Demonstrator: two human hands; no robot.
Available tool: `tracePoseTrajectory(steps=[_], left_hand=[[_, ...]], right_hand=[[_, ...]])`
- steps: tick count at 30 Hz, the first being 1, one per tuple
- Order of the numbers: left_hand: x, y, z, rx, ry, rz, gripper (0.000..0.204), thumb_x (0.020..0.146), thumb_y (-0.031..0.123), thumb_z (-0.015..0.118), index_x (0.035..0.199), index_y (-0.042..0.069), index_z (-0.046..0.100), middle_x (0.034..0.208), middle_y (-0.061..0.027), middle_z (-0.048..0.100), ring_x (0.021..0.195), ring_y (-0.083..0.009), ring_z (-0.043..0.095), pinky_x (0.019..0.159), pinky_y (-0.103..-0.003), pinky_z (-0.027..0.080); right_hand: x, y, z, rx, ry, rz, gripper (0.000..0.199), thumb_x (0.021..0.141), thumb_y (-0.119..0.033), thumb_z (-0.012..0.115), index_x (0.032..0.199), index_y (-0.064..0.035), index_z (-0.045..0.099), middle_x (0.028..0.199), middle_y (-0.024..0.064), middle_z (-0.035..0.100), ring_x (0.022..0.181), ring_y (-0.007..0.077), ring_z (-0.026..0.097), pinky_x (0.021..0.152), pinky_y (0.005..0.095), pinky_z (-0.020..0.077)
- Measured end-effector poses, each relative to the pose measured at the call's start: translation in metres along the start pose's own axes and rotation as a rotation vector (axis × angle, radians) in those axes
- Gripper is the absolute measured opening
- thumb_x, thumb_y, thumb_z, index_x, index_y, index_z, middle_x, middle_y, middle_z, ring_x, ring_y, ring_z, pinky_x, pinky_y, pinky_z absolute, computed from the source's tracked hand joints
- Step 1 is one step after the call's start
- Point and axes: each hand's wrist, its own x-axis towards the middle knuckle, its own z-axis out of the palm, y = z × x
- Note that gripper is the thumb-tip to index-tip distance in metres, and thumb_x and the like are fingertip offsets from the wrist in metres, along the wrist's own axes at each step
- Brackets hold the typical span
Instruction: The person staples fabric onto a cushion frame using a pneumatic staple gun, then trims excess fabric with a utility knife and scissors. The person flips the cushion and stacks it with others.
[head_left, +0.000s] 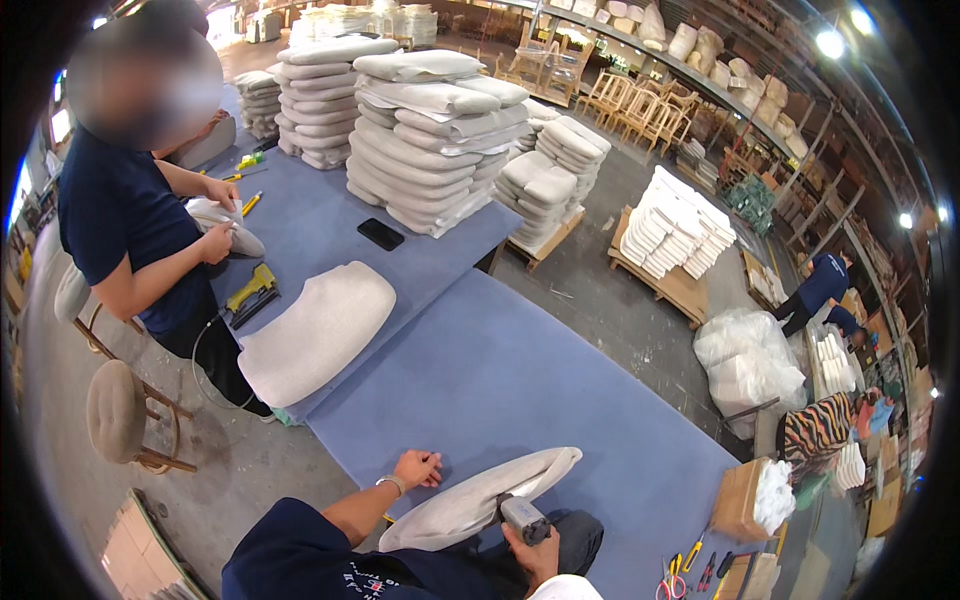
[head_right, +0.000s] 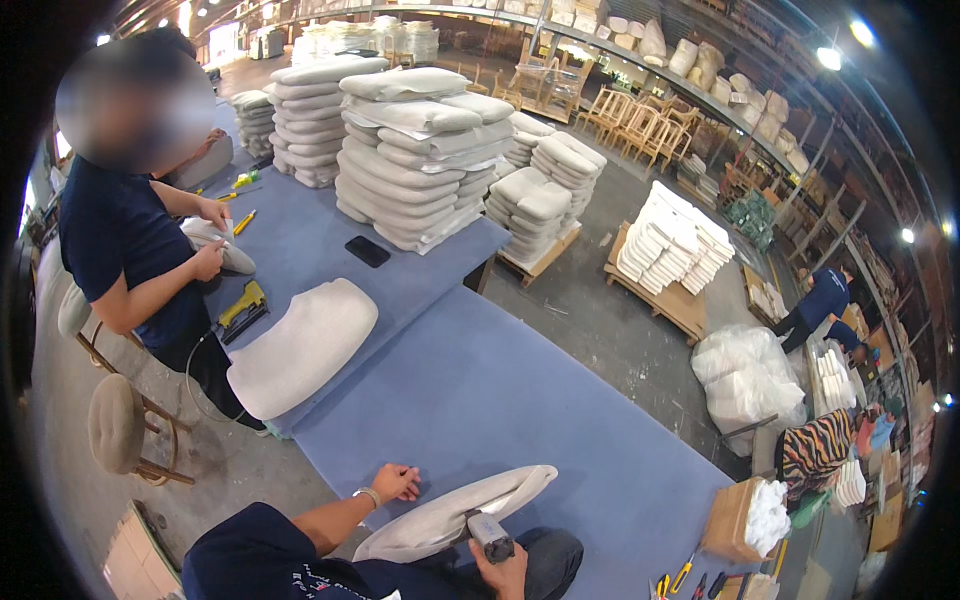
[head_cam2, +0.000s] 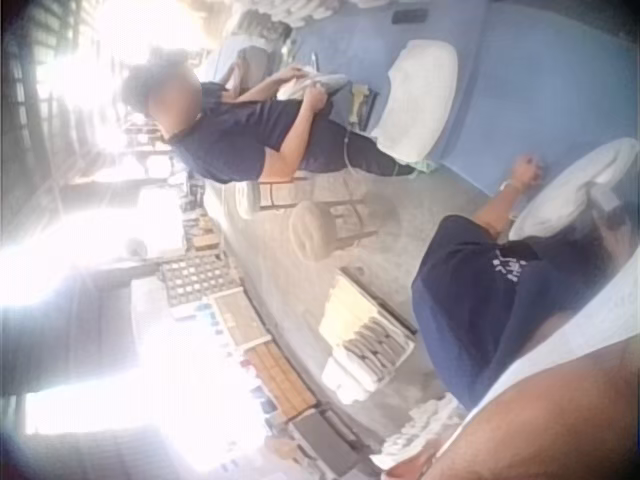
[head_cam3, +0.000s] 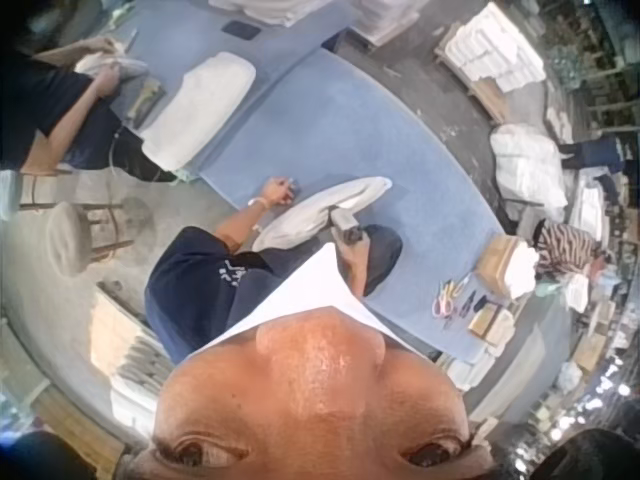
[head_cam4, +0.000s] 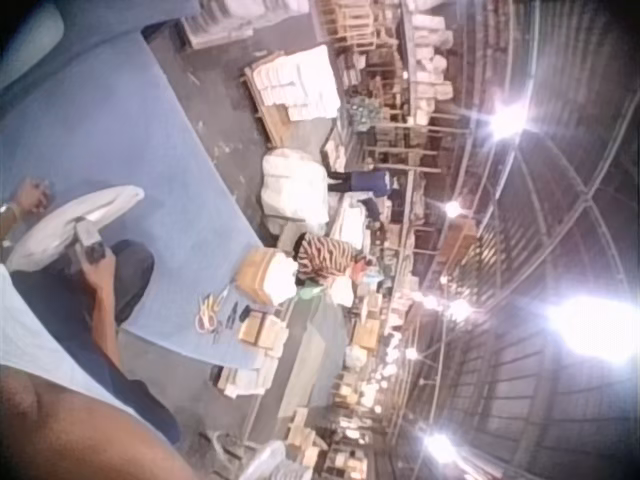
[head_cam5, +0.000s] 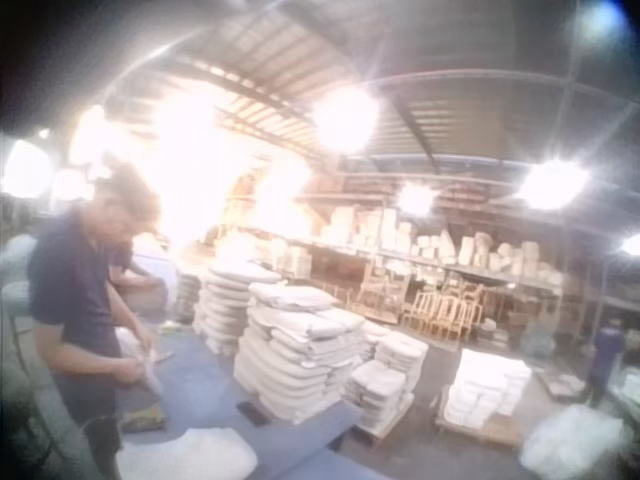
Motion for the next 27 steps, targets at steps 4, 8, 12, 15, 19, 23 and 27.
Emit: tracePoseTrajectory(steps=[4,8,12,15,19,23,27], left_hand=[[-0.002,0.0,0.001,0.001,0.013,0.012,0.042,0.104,0.037,0.058,0.106,-0.003,0.073,0.085,-0.0145,0.077,0.067,-0.0194,0.075,0.062,-0.03,0.062],[0.0,-0.007,0.001,-0.002,0.027,0.025,0.04,0.104,0.035,0.059,0.108,-0.002,0.073,0.086,-0.0136,0.077,0.068,-0.0186,0.075,0.064,-0.03,0.062],[-0.002,-0.01,0.001,-0.028,0.018,0.036,0.038,0.104,0.033,0.059,0.11,-0.002,0.072,0.089,-0.013,0.077,0.071,-0.0178,0.075,0.066,-0.03,0.062],[-0.005,-0.012,0.001,-0.047,0.032,0.02,0.037,0.104,0.033,0.058,0.111,-0.002,0.072,0.09,-0.0128,0.077,0.073,-0.0174,0.075,0.067,-0.03,0.062],[0.0,-0.008,0.006,-0.031,0.002,0.035,0.037,0.105,0.032,0.057,0.111,-0.002,0.072,0.09,-0.0123,0.077,0.073,-0.017,0.075,0.067,-0.03,0.062],[0.001,-0.02,-0.005,-0.055,0.022,0.026,0.038,0.105,0.033,0.058,0.11,-0.001,0.072,0.089,-0.0112,0.077,0.072,-0.0167,0.074,0.067,-0.031,0.062],[-0.001,-0.006,0.008,-0.025,-0.015,0.032,0.039,0.105,0.035,0.058,0.109,-0.001,0.072,0.087,-0.0098,0.077,0.072,-0.016,0.074,0.066,-0.03,0.061]], right_hand=[[-0.001,0.0,-0.003,0.027,-0.026,0.02,0.043,0.08,-0.021,0.087,0.11,0.0084,0.074,0.076,0.0098,0.073,0.058,0.0141,0.065,0.054,0.0311,0.0515],[-0.002,-0.007,-0.004,0.045,-0.029,0.067,0.044,0.081,-0.021,0.087,0.111,0.0096,0.073,0.077,0.0108,0.073,0.058,0.0144,0.065,0.054,0.0312,0.0514],[-0.001,0.004,-0.002,0.126,-0.04,0.037,0.045,0.082,-0.02,0.087,0.111,0.0104,0.072,0.078,0.0111,0.073,0.058,0.0148,0.065,0.054,0.0313,0.0517],[0.001,0.001,-0.003,0.068,-0.041,0.052,0.044,0.082,-0.02,0.087,0.109,0.0103,0.072,0.077,0.0108,0.073,0.058,0.0148,0.065,0.053,0.0308,0.0519],[0.007,0.019,-0.007,0.07,-0.039,0.064,0.046,0.08,-0.019,0.089,0.111,0.0086,0.07,0.075,0.0108,0.071,0.056,0.0155,0.065,0.053,0.0306,0.0517],[0.016,0.037,0.003,0.149,-0.025,0.177,0.057,0.077,-0.017,0.091,0.12,0.0075,0.063,0.078,0.0118,0.07,0.055,0.0173,0.064,0.051,0.032,0.0512],[0.006,0.038,-0.005,0.149,0.043,0.158,0.064,0.077,-0.016,0.092,0.125,0.0074,0.057,0.082,0.0131,0.07,0.056,0.0181,0.064,0.051,0.0329,0.0509]])
